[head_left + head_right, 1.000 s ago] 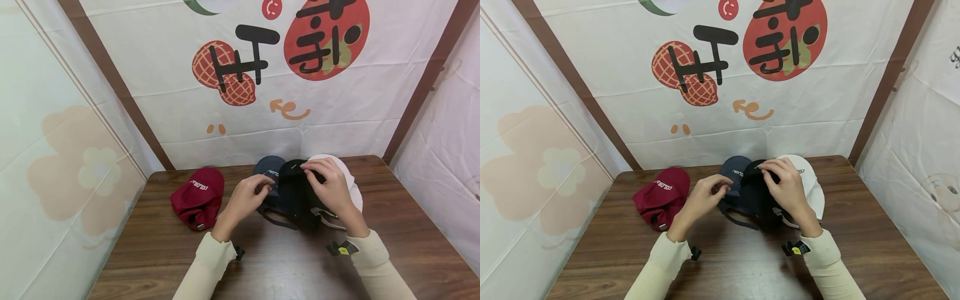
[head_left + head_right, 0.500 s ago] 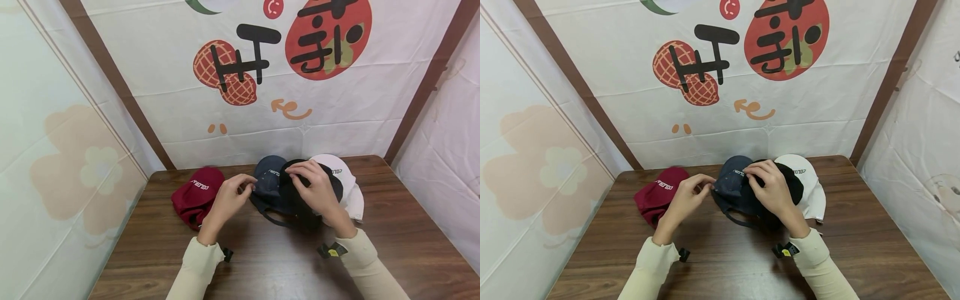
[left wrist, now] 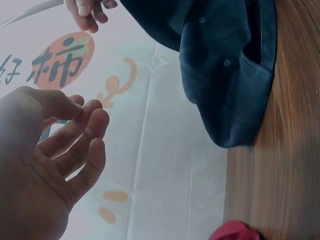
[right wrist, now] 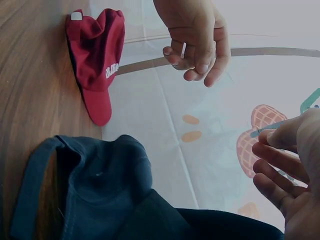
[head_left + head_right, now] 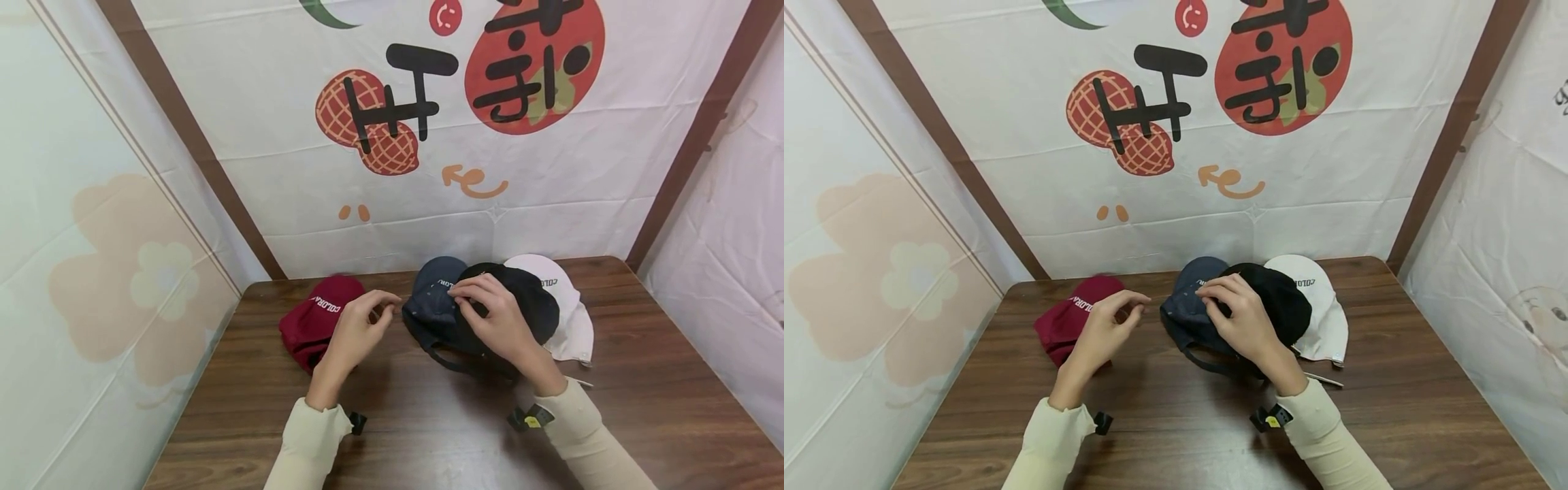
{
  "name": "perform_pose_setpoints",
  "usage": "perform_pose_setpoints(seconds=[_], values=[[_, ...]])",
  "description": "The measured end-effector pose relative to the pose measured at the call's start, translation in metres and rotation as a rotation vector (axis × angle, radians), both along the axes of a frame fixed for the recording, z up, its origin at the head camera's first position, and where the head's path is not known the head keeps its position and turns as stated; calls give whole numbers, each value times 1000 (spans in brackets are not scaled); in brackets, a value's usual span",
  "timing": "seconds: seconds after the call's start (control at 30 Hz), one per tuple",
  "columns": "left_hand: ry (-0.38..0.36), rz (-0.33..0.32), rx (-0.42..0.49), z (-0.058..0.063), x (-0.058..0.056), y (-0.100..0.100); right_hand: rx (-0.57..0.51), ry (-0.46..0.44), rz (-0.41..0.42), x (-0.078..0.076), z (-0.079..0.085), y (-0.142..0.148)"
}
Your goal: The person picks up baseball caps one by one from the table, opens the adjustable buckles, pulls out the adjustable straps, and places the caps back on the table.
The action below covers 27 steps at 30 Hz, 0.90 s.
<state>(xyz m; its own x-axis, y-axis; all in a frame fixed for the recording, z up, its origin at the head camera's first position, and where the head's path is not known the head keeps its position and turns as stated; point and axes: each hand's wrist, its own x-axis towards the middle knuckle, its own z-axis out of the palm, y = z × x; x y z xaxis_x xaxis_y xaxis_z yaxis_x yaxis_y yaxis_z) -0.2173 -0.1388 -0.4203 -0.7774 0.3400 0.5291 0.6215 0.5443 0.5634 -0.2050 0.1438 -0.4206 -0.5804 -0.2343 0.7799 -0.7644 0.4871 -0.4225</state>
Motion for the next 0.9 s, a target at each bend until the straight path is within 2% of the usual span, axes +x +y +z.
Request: perform_pose_setpoints(seconds=[0.3, 0.53, 0.9], values=[[17, 39, 4, -3, 3, -22, 22, -46, 30, 1, -10, -14], [-1, 59, 10, -8, 5, -37, 39, -84, 36, 2, -18, -24], [-20, 82, 15, -17, 9, -60, 58, -136, 92, -4, -35, -45]])
